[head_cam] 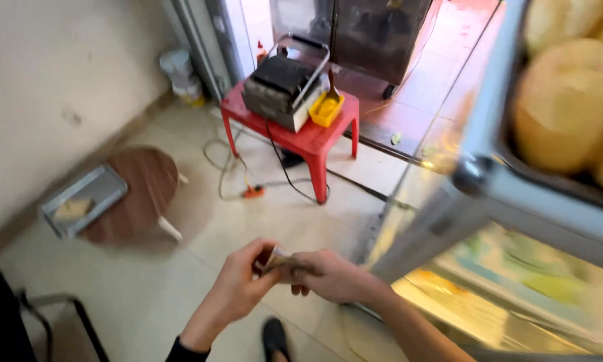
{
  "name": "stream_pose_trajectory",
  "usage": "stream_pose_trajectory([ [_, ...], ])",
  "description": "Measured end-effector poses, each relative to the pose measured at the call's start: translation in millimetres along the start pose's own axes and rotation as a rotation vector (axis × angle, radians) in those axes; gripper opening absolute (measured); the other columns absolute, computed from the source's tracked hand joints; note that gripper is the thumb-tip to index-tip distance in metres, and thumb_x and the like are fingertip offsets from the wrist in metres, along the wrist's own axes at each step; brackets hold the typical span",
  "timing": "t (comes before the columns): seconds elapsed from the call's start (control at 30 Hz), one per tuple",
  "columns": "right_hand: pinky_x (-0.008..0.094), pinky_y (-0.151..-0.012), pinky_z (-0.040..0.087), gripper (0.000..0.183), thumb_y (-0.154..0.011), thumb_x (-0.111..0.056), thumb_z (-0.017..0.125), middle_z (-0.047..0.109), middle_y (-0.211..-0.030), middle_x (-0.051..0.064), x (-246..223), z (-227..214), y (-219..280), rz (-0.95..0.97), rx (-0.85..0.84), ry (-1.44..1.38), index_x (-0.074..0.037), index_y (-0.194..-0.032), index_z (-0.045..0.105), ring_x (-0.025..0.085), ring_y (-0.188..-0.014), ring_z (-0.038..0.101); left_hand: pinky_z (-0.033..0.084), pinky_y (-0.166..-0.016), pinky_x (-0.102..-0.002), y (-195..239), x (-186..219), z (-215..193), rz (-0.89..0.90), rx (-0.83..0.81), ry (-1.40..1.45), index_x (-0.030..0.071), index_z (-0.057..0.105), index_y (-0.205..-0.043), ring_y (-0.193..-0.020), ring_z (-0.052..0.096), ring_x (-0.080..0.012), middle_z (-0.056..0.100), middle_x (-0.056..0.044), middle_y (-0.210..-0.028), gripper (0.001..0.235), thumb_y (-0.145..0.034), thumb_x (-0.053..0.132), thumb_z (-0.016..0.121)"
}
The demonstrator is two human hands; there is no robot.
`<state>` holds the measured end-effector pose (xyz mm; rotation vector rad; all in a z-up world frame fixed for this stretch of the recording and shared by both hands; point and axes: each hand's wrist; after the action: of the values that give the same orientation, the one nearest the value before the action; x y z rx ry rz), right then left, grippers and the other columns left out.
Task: The person prepares a baguette sandwich at a street food stall, using tongs to add pickled vegetables and fillings from ingredient trays into a split baguette, then places the sandwich on a countertop grill press and presses it. They then bag baked goods from a display case, warm an item in a microwave, wrap the sandwich in paper and a plastic bag, and hand the bag to a customer on a scooter while receiving cash payment.
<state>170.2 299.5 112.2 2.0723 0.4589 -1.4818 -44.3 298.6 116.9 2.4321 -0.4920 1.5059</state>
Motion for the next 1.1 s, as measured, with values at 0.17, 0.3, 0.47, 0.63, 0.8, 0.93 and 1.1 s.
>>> stream_pose_trajectory([
  [0.17, 0.029, -0.074, 0.058, 0.021, -0.102, -0.017, 0.053, 0.077, -0.090, 0.004, -31, -27, -138, -0.098, 0.014, 0.069, -0.002, -0.107, 0.066, 0.012, -0.078, 0.072, 0.052, -0.064, -0.029, -98, -70, -123, 0.042, 0.079, -0.077, 0.004, 0.071, -0.096, -0.069, 0.062, -0.0105, 0.068, -0.002, -0.075, 0.016, -0.083, 0.011, 0.078],
  [0.3, 0.029, -0.071, 0.057, 0.020, -0.101, -0.018, 0.052, 0.075, -0.090, 0.002, -60, -83, -201, -0.003, 0.123, -0.043, -0.005, -0.108, 0.066, 0.010, -0.076, 0.070, 0.051, -0.061, -0.027, -184, -67, -171, 0.116, 0.086, 0.020, 0.004, 0.071, -0.097, -0.067, 0.061, -0.0082, 0.068, -0.002, -0.075, 0.011, -0.090, 0.012, 0.074],
  [0.47, 0.028, -0.066, 0.057, 0.020, -0.099, -0.016, 0.054, 0.074, -0.088, 0.003, -47, -174, -255, 0.079, 0.215, -0.052, -0.006, -0.111, 0.067, 0.010, -0.072, 0.067, 0.053, -0.056, -0.024, -306, -47, -162, 0.100, -0.022, 0.184, 0.005, 0.067, -0.105, -0.066, 0.067, -0.0068, 0.071, 0.000, -0.079, 0.014, -0.093, 0.014, 0.068],
  [0.63, 0.029, -0.064, 0.058, 0.024, -0.100, -0.022, 0.057, 0.075, -0.089, 0.000, -43, -290, -302, 0.059, 0.284, -0.111, -0.005, -0.114, 0.066, 0.009, -0.071, 0.071, 0.056, -0.057, -0.025, -431, -65, -160, 0.168, -0.018, 0.294, 0.001, 0.071, -0.113, -0.067, 0.070, -0.0101, 0.075, -0.006, -0.084, 0.019, -0.098, 0.013, 0.068],
  [0.8, 0.029, -0.067, 0.060, 0.026, -0.101, -0.018, 0.062, 0.072, -0.088, 0.005, -17, -388, -372, -0.086, 0.364, 0.012, -0.004, -0.122, 0.069, 0.011, -0.075, 0.068, 0.058, -0.059, -0.028, -550, -89, -185, 0.099, -0.003, 0.400, 0.000, 0.066, -0.115, -0.070, 0.070, -0.0135, 0.074, -0.008, -0.094, 0.023, -0.095, 0.011, 0.066],
  [0.93, 0.028, -0.062, 0.059, 0.028, -0.099, -0.017, 0.057, 0.071, -0.083, 0.008, -36, -451, -398, 0.121, 0.323, -0.011, -0.009, -0.125, 0.066, 0.015, -0.063, 0.071, 0.060, -0.061, -0.030, -624, -101, -187, 0.028, -0.081, 0.525, 0.001, 0.064, -0.119, -0.075, 0.072, -0.0153, 0.075, -0.009, -0.098, 0.027, -0.095, 0.014, 0.062],
  [1.1, 0.027, -0.060, 0.062, 0.026, -0.099, -0.016, 0.058, 0.071, -0.089, 0.003, -10, -555, -416, 0.110, 0.336, -0.061, -0.005, -0.121, 0.066, 0.010, -0.063, 0.070, 0.061, -0.066, -0.031, -722, -72, -153, 0.046, -0.087, 0.482, -0.004, 0.068, -0.119, -0.080, 0.072, -0.0149, 0.076, -0.010, -0.099, 0.029, -0.096, 0.013, 0.064],
])
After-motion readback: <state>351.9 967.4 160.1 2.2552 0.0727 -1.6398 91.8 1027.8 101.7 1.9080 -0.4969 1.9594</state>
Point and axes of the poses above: each hand's wrist, its own y-axis away from the middle knuckle, its own z-axis out of the palm, x = y × z
